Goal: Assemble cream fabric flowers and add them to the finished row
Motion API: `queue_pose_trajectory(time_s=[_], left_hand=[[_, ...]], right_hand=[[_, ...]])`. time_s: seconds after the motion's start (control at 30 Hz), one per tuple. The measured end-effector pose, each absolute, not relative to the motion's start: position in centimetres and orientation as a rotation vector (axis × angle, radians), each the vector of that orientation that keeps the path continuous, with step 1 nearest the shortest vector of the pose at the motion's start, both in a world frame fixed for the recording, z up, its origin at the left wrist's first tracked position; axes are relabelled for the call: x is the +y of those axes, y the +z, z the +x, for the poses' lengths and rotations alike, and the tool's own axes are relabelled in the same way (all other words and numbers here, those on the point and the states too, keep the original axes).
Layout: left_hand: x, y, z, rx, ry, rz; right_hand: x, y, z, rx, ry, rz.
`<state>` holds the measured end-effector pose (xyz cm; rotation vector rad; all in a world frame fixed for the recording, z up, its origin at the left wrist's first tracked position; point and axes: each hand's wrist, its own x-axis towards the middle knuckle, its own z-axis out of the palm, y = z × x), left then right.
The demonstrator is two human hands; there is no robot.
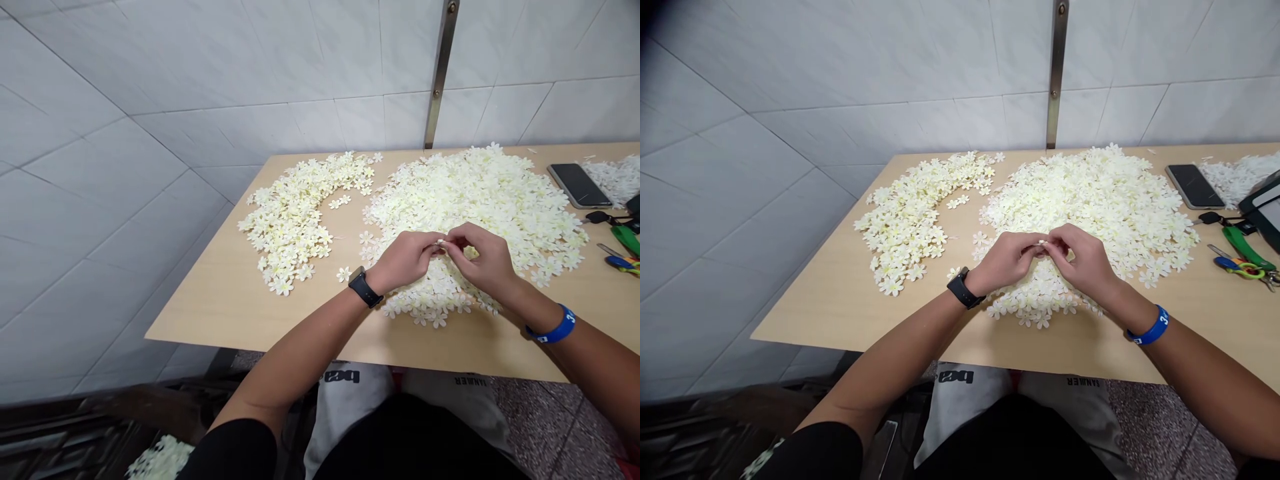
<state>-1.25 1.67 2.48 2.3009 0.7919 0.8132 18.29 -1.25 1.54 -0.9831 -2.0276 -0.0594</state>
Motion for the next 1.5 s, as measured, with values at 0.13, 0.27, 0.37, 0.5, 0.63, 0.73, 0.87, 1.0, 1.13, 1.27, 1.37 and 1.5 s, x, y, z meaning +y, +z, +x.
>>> queue_pose_trajectory(time_s=[0.13, 0.27, 0.37, 0.5, 0.63, 0.73, 0.87, 1.0, 1.13, 1.27, 1.37, 1.5], left_hand=[[2.0, 2.1, -1.3, 0.698, 0.84, 2.231], [2.2, 1.7, -1.1, 0.549, 0.829, 2.034], [2.2, 1.8, -1.1, 0.573, 0.769, 1.949], [1.9, 2.5, -1.3, 0.775, 0.711, 2.094], [1.8, 2.4, -1.4, 0.727, 0.736, 2.204], [2.1, 1.7, -1.3, 0.665, 0.844, 2.126], [2.2, 1.2, -1.1, 0.681, 0.931, 2.076], [2.0, 2.1, -1.1, 0.84, 0.906, 2.118], [1.7, 2.6, -1.2, 0.823, 0.959, 2.145], [1.5, 2.1, -0.8, 0.861, 1.031, 2.086], [1.4, 1.8, -0.4, 0.842, 1.07, 2.024], [1.5, 1.5, 0.0, 0.826, 1.11, 2.009]], right_hand=[[-0.7, 1.5, 18.4, -2.013, -0.062, -0.975], [-0.2, 1.9, 19.6, -2.067, -0.095, -0.908], [-0.1, 2.0, 20.0, -2.132, -0.136, -0.8], [-0.7, 1.9, 19.7, -2.271, -0.223, -0.751], [-1.1, 1.7, 18.9, -2.203, -0.177, -0.811], [-1.0, 1.4, 18.3, -2.008, -0.067, -0.97], [-0.8, 1.2, 18.2, -1.94, 0.077, -1.117], [-0.9, 1.5, 18.5, -1.875, 0.219, -1.191], [-1.2, 2.0, 18.3, -1.846, 0.538, -1.157], [-1.7, 2.3, 17.8, -1.827, 0.792, -1.095], [-1.9, 2.4, 17.4, -1.792, 0.861, -1.08], [-1.9, 2.1, 17.3, -1.644, 0.969, -1.058]])
